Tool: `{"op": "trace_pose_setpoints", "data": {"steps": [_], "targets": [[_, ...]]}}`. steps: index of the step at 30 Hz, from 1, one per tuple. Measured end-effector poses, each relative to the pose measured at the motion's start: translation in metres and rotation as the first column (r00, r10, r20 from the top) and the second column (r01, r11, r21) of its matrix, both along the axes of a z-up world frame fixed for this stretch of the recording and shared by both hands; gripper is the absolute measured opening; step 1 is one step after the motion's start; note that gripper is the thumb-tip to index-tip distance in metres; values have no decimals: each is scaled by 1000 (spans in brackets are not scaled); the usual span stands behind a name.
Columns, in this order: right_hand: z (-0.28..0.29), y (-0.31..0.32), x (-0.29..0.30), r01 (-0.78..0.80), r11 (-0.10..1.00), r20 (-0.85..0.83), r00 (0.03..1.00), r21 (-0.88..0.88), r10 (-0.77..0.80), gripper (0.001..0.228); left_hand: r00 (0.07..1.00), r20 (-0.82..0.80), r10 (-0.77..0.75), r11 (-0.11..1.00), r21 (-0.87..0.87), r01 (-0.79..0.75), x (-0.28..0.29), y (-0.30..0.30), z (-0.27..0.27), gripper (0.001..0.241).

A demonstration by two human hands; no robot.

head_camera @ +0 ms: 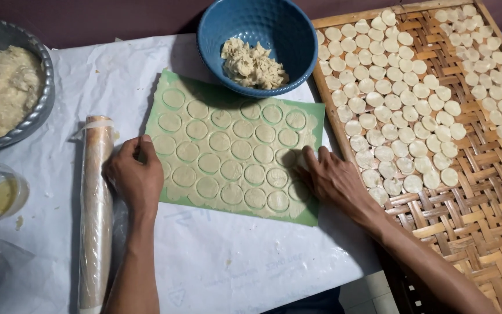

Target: Rolling out dough and using a circular mold to cut it into many small pieces for drying.

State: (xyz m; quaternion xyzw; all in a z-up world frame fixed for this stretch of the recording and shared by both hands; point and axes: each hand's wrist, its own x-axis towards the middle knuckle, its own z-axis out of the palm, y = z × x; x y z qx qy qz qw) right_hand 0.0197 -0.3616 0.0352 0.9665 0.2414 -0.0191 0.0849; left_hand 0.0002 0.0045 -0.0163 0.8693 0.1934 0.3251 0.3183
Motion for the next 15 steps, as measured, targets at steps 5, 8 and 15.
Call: {"op": "trace_pose_setpoints", "data": {"steps": [5,8,15], "targets": [[7,-1,-7,-45,999,-59,997,30,46,37,1000,3,-16,1000,-14,16,-2,-4,3,20],[5,1,-7,-2,1000,-23,1000,25,3,36,1000,16,-16,1000,-8,16,-1,-2,2,20],[-10,-7,-2,-11,999,-3,1000,50,12,41,1000,16,15,998,68,-16,-3,-2,2,21]]}}
